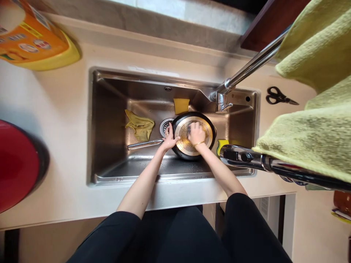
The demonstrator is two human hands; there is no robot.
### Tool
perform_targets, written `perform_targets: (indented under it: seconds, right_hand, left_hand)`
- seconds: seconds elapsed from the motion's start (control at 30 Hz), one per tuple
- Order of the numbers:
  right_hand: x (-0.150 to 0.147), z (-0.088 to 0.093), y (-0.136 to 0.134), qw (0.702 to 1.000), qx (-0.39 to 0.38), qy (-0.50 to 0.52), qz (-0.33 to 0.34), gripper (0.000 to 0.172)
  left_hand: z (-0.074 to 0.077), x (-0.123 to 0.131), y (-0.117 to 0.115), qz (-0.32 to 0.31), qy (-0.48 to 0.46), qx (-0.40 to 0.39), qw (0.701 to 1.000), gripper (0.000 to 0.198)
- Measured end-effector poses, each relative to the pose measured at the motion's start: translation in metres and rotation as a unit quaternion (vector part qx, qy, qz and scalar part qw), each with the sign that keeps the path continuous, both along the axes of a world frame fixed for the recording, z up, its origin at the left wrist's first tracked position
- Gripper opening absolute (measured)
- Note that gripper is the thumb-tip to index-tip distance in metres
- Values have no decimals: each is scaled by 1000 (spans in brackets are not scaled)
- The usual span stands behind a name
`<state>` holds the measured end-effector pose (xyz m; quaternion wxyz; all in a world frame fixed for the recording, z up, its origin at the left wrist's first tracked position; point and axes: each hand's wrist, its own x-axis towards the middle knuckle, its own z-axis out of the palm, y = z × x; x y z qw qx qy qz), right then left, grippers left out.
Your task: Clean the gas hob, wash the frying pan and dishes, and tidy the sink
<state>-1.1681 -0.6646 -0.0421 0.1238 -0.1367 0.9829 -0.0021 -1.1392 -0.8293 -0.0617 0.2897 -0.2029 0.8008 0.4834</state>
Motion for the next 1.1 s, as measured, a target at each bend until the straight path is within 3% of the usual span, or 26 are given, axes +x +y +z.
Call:
perform_targets:
  seconds: [0.07,0.13,0.23,0.3,0.4,0.47,0.5,0.6,0.7,0.8,0.87,0.93,1.03,1.1]
  right_hand:
    - [7,0,5,996,-21,-34,78,29]
    - [5,-1,9,995,-20,-45,89,28]
    - [-11,-2,6,999,7,10,-40,32]
    - [-11,-3,-3,996,6,36,-77,34]
    - [11,-5,0,999,-24,-8,36,30]
    - [23,-5,22,991,-31,-56,117,27]
    - [23,-5,36,989,-25,-68,126,27]
    - [0,-5,59,1000,7,-23,16,29]
    - [-19,-6,34,996,14,39,-80,33]
    - [3,-6,7,1000,-20,4,23,33]
    - [25,-6,19,989,-44,-49,132,29]
    - [32,-5,49,982,-48,-82,166,27]
    - [5,-7,75,1000,-11,-13,1,28]
    - [-17,-10,60,996,-7,41,-83,32]
  left_hand:
    - [-1,0,0,-1,3,-1,1000,92]
    - [-2,0,0,1,7,0,1000,92]
    - [-2,-1,0,2,4,4,1000,94]
    - [-3,-1,0,4,3,7,1000,97]
    - [-5,0,-1,5,10,6,1000,100]
    - [-5,0,-2,-2,9,6,1000,100]
    - [-5,1,-2,-5,7,7,1000,99]
    - [-3,0,-2,-8,7,8,1000,96]
    - [-2,0,-2,-6,8,6,1000,96]
    - [-2,0,-2,4,9,6,1000,97]
    - [-2,0,-2,10,13,9,1000,98]
    - [-2,0,-2,9,12,14,1000,98]
    - [-1,-2,-2,8,5,19,1000,98]
    - [-1,-3,-1,16,4,21,1000,98]
